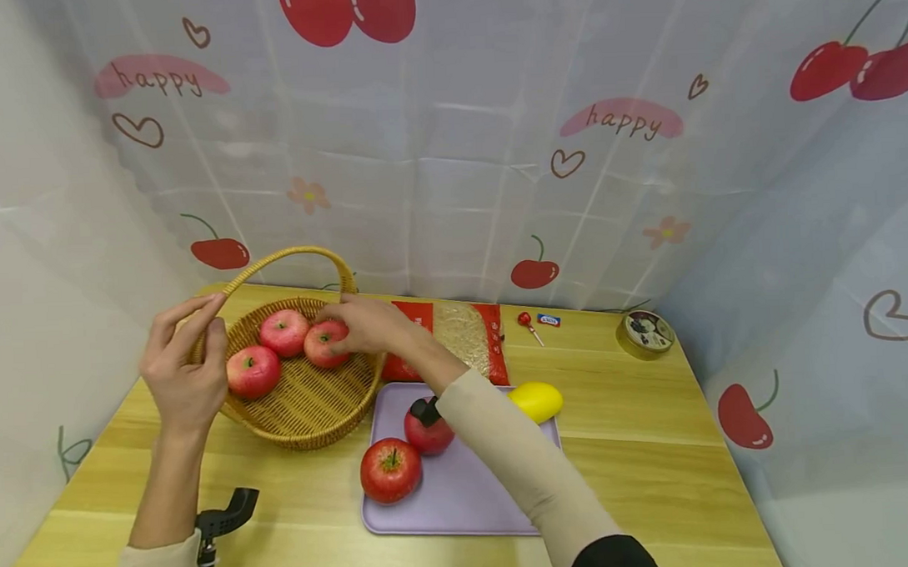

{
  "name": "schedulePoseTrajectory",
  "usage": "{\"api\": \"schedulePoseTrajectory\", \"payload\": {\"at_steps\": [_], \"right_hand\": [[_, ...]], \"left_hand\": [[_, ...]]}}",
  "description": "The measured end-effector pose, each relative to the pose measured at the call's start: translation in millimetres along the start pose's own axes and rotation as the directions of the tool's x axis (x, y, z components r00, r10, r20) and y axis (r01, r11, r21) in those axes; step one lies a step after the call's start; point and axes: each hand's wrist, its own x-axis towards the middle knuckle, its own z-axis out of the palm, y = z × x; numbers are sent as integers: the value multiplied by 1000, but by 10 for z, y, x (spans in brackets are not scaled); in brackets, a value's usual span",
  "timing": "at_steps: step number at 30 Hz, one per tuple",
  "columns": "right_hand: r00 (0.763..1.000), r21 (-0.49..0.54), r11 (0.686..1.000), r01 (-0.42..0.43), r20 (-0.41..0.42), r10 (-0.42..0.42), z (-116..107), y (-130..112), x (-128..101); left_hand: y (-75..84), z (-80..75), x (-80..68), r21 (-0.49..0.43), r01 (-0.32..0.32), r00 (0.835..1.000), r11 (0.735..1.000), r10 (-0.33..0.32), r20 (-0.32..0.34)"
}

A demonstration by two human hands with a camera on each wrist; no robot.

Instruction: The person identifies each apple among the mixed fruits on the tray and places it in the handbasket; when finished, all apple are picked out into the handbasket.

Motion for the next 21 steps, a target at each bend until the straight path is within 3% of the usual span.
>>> {"api": "schedulePoseTrajectory", "payload": {"at_steps": [6, 14, 21], "right_hand": [[999, 18, 1000, 16, -35, -16, -13, 33, -233], [993, 113, 989, 95, -77, -87, -28, 102, -644], [988, 240, 958, 155, -30, -153, -14, 192, -955]], "left_hand": [[121, 22, 40, -5, 6, 1000, 1000, -6, -2], [111, 33, 39, -12, 3, 1000, 1000, -3, -2], [101, 20, 38, -15, 1, 1000, 1000, -1, -5]]}}
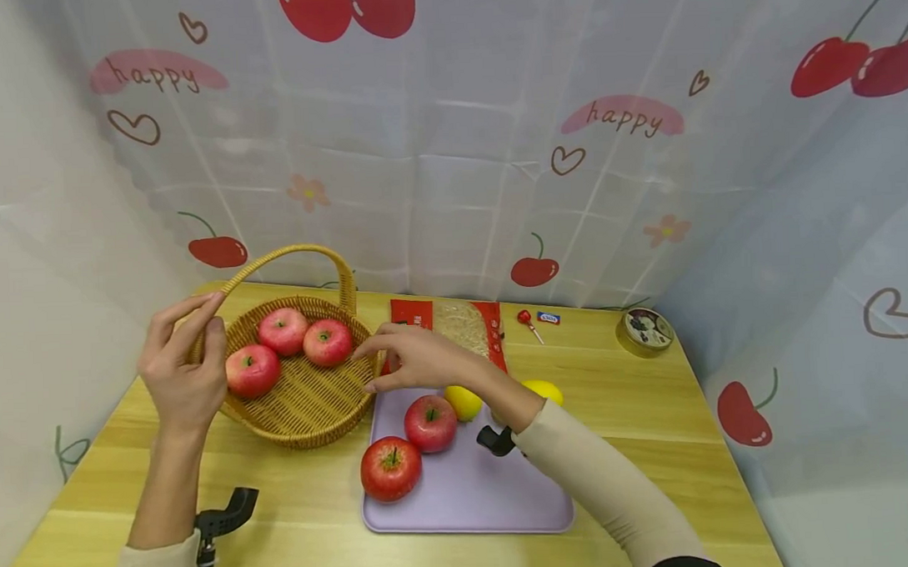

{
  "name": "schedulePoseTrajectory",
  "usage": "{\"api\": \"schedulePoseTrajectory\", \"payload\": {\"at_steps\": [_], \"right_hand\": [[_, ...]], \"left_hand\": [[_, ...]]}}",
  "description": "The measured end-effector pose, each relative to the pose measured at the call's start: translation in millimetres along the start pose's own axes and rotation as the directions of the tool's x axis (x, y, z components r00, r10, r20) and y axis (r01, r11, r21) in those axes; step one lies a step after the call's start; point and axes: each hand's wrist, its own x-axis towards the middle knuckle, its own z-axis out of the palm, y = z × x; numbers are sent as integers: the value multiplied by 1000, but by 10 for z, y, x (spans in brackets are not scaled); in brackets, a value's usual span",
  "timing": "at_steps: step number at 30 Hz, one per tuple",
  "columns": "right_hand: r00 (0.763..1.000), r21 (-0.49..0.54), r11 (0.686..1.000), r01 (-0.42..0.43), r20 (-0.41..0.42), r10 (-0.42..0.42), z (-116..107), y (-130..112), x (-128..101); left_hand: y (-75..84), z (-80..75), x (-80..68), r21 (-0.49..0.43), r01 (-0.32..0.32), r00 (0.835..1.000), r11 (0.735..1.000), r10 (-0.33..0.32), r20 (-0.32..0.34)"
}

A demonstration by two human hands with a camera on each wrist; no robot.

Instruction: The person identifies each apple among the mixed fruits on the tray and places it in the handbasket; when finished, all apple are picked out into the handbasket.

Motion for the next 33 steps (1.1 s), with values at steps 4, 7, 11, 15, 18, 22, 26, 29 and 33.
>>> {"api": "schedulePoseTrajectory", "payload": {"at_steps": [4, 7, 11, 15, 18, 22, 26, 29, 33], "right_hand": [[999, 33, 999, 11, 47, -12, 15, 62, -162], [996, 63, 998, 4, 90, -9, 23, 124, -283], [988, 103, 994, -24, 151, 8, 43, 218, -431], [983, 110, 993, -42, 182, 21, 64, 291, -534], [981, 81, 995, -51, 191, 35, 76, 321, -578], [975, 47, 996, -70, 216, 58, 100, 343, -621], [970, 42, 996, -79, 236, 67, 128, 365, -639], [968, 39, 996, -75, 243, 64, 148, 376, -638], [964, 19, 997, -68, 259, 61, 177, 379, -626]], "left_hand": [[4, 4, -3, 1, -1, 1000, 1000, 1, -2], [12, 6, -4, 2, -3, 1000, 1000, 3, 1], [1, 4, -8, 0, -2, 1000, 1000, 2, 3], [-43, -8, -15, -1, 1, 1000, 1000, -1, 4], [-80, -15, -24, 0, 1, 1000, 1000, -1, 3], [-86, -15, -24, 2, -4, 1000, 1000, 4, 2], [-49, -9, -13, 1, -3, 1000, 1000, 3, 4], [-17, -7, -9, -2, -1, 1000, 1000, 1, 4], [12, -5, -9, -2, 4, 1000, 1000, -4, 5]]}}
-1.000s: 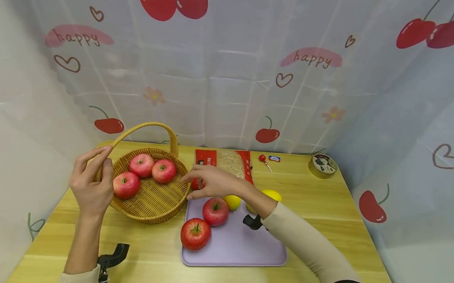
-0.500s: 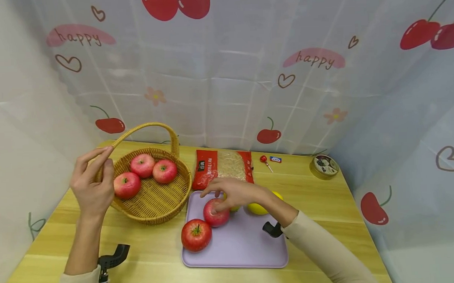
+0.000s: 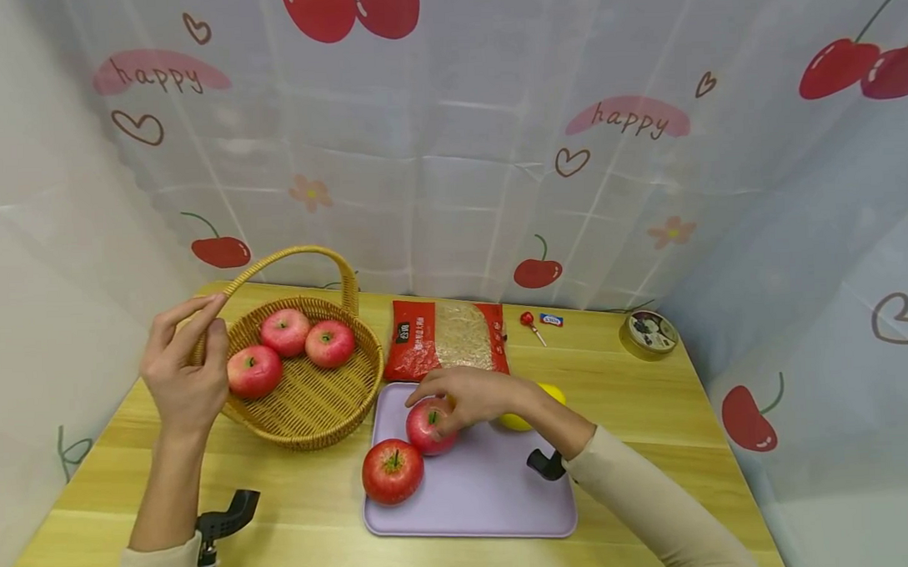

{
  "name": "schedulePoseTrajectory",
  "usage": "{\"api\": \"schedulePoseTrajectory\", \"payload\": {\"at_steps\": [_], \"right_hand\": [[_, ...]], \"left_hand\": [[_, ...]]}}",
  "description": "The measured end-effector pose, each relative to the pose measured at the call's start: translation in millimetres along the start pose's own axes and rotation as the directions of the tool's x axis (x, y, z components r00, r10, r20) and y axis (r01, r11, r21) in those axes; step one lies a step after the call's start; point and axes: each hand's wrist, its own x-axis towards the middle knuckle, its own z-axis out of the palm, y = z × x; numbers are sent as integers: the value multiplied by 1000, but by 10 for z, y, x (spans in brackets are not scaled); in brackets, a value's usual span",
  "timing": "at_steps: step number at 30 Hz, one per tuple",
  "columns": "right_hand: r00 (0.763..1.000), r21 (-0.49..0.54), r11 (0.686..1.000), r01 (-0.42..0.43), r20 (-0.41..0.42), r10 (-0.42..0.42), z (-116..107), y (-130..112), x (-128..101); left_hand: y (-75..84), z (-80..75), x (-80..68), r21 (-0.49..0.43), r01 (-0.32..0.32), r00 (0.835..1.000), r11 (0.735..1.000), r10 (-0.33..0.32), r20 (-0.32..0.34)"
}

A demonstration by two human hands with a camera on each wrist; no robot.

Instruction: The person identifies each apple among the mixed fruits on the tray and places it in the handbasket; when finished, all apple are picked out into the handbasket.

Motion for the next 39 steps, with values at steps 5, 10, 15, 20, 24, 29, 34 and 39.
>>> {"api": "schedulePoseTrajectory", "payload": {"at_steps": [5, 10, 15, 20, 24, 29, 34, 39], "right_hand": [[1000, -54, 998, -8, 27, 10, 35, -29, 11], [999, -96, 995, -17, 39, 21, 53, -48, 16], [998, -124, 992, -18, 53, 25, 71, -37, 47], [997, -136, 991, -17, 73, 27, 94, -14, 74], [995, -123, 992, -27, 92, 39, 106, -19, 76], [995, -113, 993, -34, 92, 44, 119, -29, 74], [996, -116, 993, -34, 81, 44, 127, -30, 55], [997, -124, 992, -34, 71, 43, 138, -29, 41]], "left_hand": [[7, -2, -1, -3, 3, 1000, 1000, -3, 3], [12, 0, 5, -6, -1, 1000, 1000, 1, 3], [27, 0, 15, -4, -5, 1000, 1000, 5, 1], [30, -3, 9, 0, -5, 1000, 1000, 5, 2], [27, -2, 3, -4, -6, 1000, 1000, 6, 3], [16, 1, 5, -8, -5, 1000, 1000, 5, 4], [12, 7, 6, -12, -10, 1000, 1000, 10, 1], [17, 7, 13, -9, -4, 1000, 1000, 4, 2]]}}
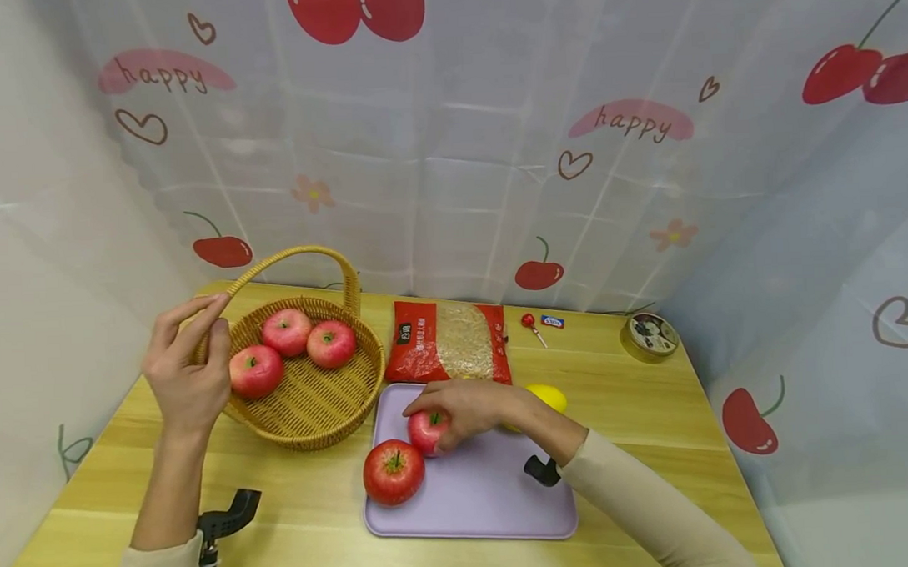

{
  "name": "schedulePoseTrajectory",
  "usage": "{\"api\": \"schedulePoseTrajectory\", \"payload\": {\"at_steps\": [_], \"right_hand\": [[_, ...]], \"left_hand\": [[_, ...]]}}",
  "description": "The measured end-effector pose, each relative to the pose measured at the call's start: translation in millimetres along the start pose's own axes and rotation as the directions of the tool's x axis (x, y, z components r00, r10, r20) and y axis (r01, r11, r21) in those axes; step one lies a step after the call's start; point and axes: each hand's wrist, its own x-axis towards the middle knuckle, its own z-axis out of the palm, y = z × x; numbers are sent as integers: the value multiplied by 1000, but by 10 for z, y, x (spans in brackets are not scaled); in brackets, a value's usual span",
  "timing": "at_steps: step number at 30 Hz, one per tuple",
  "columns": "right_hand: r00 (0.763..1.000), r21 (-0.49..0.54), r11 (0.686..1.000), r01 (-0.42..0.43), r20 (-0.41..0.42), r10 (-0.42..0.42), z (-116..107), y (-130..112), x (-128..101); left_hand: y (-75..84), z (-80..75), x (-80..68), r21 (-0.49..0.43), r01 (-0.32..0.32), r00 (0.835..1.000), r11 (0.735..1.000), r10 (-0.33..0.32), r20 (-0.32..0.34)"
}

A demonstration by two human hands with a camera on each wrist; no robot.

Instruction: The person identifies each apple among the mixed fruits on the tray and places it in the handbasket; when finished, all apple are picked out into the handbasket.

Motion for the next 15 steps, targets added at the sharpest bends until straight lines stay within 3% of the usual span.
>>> {"api": "schedulePoseTrajectory", "payload": {"at_steps": [15], "right_hand": [[999, -17, 1000, 12, -37, -13, 25, -2, -12]], "left_hand": [[8, -2, -1, 2, 0, 1000, 1000, 0, 2]]}}
